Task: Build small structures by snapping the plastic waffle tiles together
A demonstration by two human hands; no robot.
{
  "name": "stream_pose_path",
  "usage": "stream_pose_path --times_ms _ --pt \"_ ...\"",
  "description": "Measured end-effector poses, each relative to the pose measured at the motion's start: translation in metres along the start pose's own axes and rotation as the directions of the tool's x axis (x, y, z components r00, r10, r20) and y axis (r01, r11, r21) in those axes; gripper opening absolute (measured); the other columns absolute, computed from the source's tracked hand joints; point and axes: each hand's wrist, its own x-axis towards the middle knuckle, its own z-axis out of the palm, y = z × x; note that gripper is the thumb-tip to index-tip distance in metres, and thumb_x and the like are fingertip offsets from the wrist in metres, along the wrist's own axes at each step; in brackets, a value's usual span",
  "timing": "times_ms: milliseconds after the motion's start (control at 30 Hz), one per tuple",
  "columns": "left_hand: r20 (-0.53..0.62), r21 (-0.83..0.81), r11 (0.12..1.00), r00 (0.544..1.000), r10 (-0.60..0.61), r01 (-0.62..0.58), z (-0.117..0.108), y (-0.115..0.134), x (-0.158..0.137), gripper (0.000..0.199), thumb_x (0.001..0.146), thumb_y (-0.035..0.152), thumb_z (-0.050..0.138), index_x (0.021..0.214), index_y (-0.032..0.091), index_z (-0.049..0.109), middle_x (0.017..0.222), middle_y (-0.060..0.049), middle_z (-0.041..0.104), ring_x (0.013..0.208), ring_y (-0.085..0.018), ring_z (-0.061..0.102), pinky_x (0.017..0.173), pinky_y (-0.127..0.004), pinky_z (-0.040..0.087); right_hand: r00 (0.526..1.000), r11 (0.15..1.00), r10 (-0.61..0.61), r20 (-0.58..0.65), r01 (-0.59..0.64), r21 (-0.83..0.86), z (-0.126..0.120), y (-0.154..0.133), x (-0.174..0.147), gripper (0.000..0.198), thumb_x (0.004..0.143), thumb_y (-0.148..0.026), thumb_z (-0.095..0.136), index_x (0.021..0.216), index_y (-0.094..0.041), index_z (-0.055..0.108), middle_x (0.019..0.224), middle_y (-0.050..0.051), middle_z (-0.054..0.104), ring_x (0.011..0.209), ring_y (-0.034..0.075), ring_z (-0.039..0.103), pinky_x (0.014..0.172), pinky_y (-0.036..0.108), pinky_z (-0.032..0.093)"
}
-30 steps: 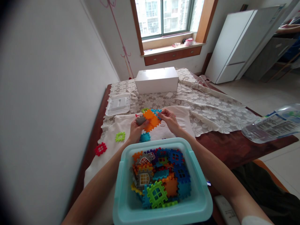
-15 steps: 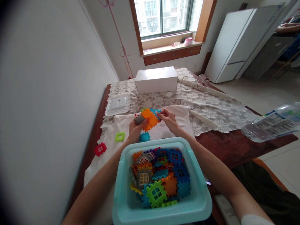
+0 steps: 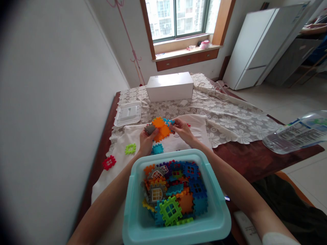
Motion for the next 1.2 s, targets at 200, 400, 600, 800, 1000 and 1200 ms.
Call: stream_pose_path --times_ms 200,400,600,800,1000,1200 --pt "-0.014 -0.003 1.000 1.000 0.017 -0.017 -0.004 -0.006 0.004 0.054 0.061 0.048 0.108 0.098 0.017 0.082 0.099 -0.005 0.085 0.087 -0.022 0.077 0.085 -0.036 0.065 0.996 0.999 -0.044 -0.075 0.044 0.007 -0.002 0.001 0.002 0.045 0.080 -0.059 0.094 0.101 -0.025 0.074 0.085 -0.001 0.070 0.067 0.014 0.058 0.059 0.029 0.049" --pt "-0.051 -0.002 0.998 0.997 0.056 -0.057 -0.007 -0.009 0.006 0.050 0.064 0.045 0.107 0.097 0.018 0.080 0.098 -0.005 0.084 0.085 -0.021 0.076 0.083 -0.034 0.063 1.000 0.999 -0.029 0.010 0.030 -0.036 -0.005 0.006 0.001 0.038 0.087 -0.053 0.089 0.110 -0.025 0.078 0.090 0.000 0.071 0.071 0.015 0.060 0.059 0.029 0.048" --pt "-0.036 0.024 0.997 0.997 0.068 -0.067 -0.006 -0.008 0.005 0.050 0.067 0.047 0.106 0.097 0.017 0.079 0.097 -0.005 0.083 0.084 -0.021 0.075 0.082 -0.033 0.063 0.999 0.995 -0.030 0.037 0.033 -0.092 -0.003 0.012 0.000 0.045 0.088 -0.055 0.087 0.120 -0.025 0.079 0.093 0.002 0.074 0.073 0.016 0.064 0.062 0.029 0.051" --pt "-0.032 0.057 0.995 0.996 0.086 -0.084 -0.010 -0.011 0.006 0.054 0.070 0.051 0.104 0.103 0.018 0.078 0.104 -0.007 0.084 0.091 -0.023 0.076 0.088 -0.035 0.063 0.998 0.995 -0.024 0.057 0.029 -0.094 -0.002 0.012 0.000 0.043 0.086 -0.052 0.089 0.120 -0.025 0.081 0.097 0.003 0.077 0.075 0.016 0.067 0.062 0.028 0.051" --pt "-0.038 0.162 0.978 0.989 0.141 -0.133 -0.011 -0.009 0.004 0.053 0.073 0.050 0.102 0.104 0.020 0.072 0.102 -0.005 0.080 0.091 -0.021 0.074 0.086 -0.032 0.062 0.994 0.988 -0.015 0.107 0.031 -0.151 0.001 0.005 -0.002 0.043 0.088 -0.056 0.085 0.117 -0.024 0.082 0.091 0.003 0.078 0.069 0.016 0.061 0.060 0.028 0.047" --pt "-0.040 0.201 0.966 0.984 0.174 -0.163 -0.006 -0.002 0.000 0.056 0.070 0.044 0.103 0.106 0.022 0.065 0.101 -0.004 0.076 0.090 -0.021 0.072 0.084 -0.033 0.060 0.989 0.965 -0.023 0.147 0.060 -0.255 0.003 -0.001 -0.004 0.032 0.089 -0.050 0.082 0.105 -0.022 0.083 0.088 0.004 0.077 0.072 0.018 0.061 0.064 0.031 0.048"
